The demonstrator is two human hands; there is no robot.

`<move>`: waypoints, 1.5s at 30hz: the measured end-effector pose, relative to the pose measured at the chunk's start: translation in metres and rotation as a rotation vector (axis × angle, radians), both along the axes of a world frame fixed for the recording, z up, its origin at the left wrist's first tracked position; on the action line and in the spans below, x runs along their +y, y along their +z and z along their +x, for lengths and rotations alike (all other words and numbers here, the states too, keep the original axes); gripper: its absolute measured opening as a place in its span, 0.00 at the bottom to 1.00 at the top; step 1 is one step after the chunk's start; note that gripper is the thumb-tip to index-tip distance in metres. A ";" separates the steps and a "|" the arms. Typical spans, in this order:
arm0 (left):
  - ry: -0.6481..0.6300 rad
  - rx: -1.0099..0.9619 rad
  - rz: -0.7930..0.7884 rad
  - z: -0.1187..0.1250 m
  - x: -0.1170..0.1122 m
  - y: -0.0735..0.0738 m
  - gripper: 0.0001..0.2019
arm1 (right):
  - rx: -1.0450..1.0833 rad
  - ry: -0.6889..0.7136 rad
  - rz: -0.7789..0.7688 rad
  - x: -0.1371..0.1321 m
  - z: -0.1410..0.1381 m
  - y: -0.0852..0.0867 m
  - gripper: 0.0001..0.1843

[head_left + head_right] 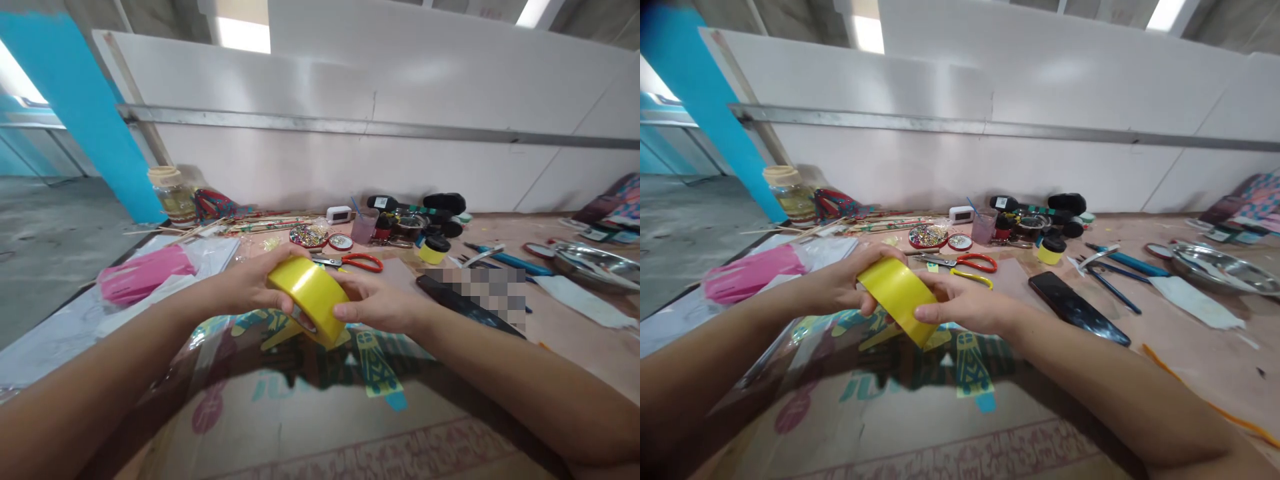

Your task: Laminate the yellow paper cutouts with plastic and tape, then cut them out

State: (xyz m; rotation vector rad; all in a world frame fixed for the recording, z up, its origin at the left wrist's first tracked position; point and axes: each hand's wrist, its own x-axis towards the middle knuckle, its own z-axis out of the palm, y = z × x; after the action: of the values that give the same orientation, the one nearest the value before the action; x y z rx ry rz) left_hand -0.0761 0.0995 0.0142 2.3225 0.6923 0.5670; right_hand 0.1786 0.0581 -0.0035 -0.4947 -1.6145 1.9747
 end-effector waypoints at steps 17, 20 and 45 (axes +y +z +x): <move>-0.081 -0.097 -0.232 -0.008 0.012 -0.009 0.40 | -0.022 0.003 0.082 0.002 0.002 -0.012 0.37; -0.025 -0.051 -0.108 -0.015 0.019 -0.008 0.40 | -0.038 0.000 0.072 0.003 -0.002 -0.011 0.39; 0.051 -0.073 -0.015 -0.002 0.007 -0.001 0.39 | -0.561 -0.361 1.624 -0.006 0.012 0.020 0.28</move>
State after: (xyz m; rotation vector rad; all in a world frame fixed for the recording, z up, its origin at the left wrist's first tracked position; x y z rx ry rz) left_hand -0.0779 0.1065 0.0134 2.2642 0.7207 0.6639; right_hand 0.1908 0.0522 0.0166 -0.5414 -2.5334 -0.1232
